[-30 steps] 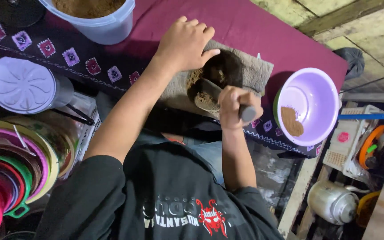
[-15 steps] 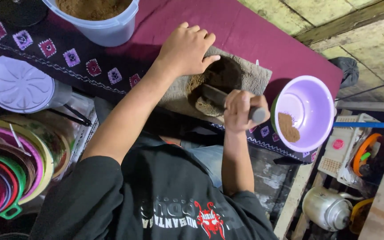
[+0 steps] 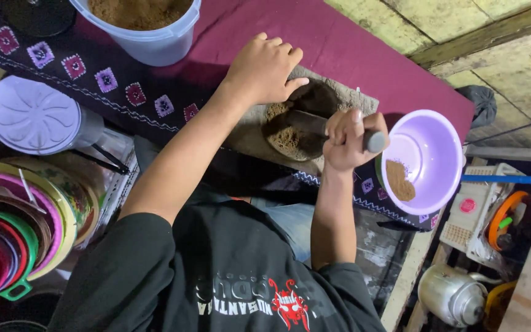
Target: Pounding and grinding brown powder in a stone mortar using a pestle.
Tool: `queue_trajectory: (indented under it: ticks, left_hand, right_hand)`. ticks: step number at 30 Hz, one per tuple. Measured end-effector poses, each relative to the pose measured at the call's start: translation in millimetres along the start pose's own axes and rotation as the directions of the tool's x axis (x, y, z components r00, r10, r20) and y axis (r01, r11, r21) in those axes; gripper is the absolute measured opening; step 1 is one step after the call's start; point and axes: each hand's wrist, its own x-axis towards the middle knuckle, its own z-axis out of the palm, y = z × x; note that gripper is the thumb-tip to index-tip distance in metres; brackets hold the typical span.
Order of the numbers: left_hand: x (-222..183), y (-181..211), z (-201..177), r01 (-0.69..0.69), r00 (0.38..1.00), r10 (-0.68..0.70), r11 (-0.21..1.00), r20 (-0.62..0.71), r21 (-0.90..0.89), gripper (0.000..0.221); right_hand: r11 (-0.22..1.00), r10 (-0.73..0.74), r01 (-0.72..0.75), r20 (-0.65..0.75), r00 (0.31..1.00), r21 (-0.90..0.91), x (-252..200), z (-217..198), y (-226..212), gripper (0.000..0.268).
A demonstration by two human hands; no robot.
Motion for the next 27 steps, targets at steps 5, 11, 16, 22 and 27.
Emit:
queue_trajectory:
  ticks: [5,11,16,22,27]
  left_hand:
    - [2,1,-2,-0.004,0.998,0.006,0.999,0.065,-0.035,0.058]
    - [0,2,-2,0.002,1.0,-0.002,1.0,0.024,-0.027,0.058]
    - [8,-2,3,0.01,0.997,-0.006,0.999,0.071,-0.049,0.056]
    - [12,-5,4,-0.017,0.995,0.019,1.0,0.1,-0.02,0.056]
    - [15,-12,4,-0.03,0.994,0.038,0.997,0.099,-0.076,0.065]
  right_hand:
    - [0.952,-0.028,-0.068,0.308,0.951,0.298,-3,-25,-13,0.021]
    - [0.941,-0.285,0.209,0.29,0.914,0.268,15,-8,-46,0.016]
    - [0.992,-0.124,0.126,0.093,0.988,-0.015,-11,11,2,0.038]
    - [1.0,0.007,-0.01,0.079,0.997,0.026,-10,-8,-32,0.033]
    - [0.982,0.026,-0.064,-0.212,0.977,-0.176,12,14,-8,0.032]
